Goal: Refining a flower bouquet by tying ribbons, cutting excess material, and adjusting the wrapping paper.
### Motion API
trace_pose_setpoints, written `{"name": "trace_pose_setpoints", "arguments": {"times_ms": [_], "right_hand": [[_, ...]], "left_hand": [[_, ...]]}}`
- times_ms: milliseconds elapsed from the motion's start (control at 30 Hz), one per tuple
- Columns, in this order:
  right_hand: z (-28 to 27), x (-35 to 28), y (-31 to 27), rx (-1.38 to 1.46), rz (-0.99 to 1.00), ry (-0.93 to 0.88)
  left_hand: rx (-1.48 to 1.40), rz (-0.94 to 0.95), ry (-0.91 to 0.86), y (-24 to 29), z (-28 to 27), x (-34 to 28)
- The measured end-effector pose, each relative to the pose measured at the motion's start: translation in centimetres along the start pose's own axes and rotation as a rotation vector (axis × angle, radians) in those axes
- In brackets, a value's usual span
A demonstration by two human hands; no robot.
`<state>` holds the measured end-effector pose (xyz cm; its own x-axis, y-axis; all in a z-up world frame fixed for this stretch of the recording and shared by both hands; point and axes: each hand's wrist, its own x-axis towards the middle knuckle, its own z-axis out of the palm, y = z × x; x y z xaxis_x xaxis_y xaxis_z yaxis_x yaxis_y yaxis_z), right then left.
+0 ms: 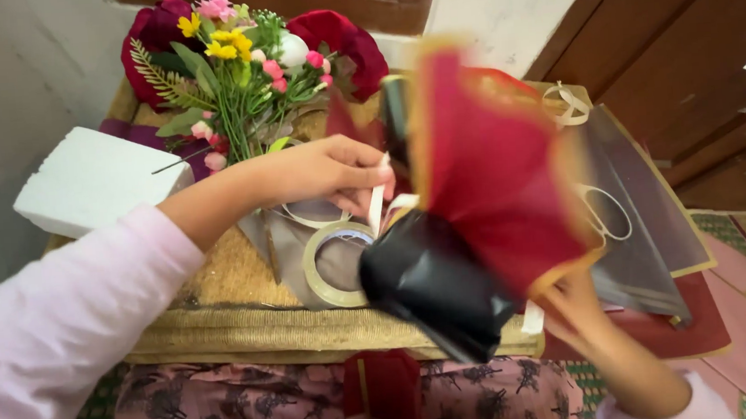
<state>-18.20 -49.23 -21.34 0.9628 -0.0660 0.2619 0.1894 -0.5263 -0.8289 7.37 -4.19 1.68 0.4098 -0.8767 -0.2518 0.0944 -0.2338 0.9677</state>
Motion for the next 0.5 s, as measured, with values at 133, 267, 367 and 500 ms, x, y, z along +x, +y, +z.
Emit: {"name": "trace_pose_setpoints", "arguments": {"times_ms": [133,267,367,500], "right_hand": [[5.9,9.3,-22.4,-0.24,-0.25,-0.17],[7.0,10.9,-23.5,-0.168,-0.277,-0.291],[7.6,11.5,-25.9,-0.202,-0.247,-0.304],[8.6,12.1,-27.9,-0.208,-0.134,-0.237]], "left_hand": [[0.578,-0.102,0.054,-4.9,-1.3,4.9],[0.984,0.598,0.043,-4.9,-1.0,4.3],[1.225,0.09,0.186,-0.2,2.3,2.4],[1.467,-0.075,-0.04,4.6,5.0,2.3]]}}
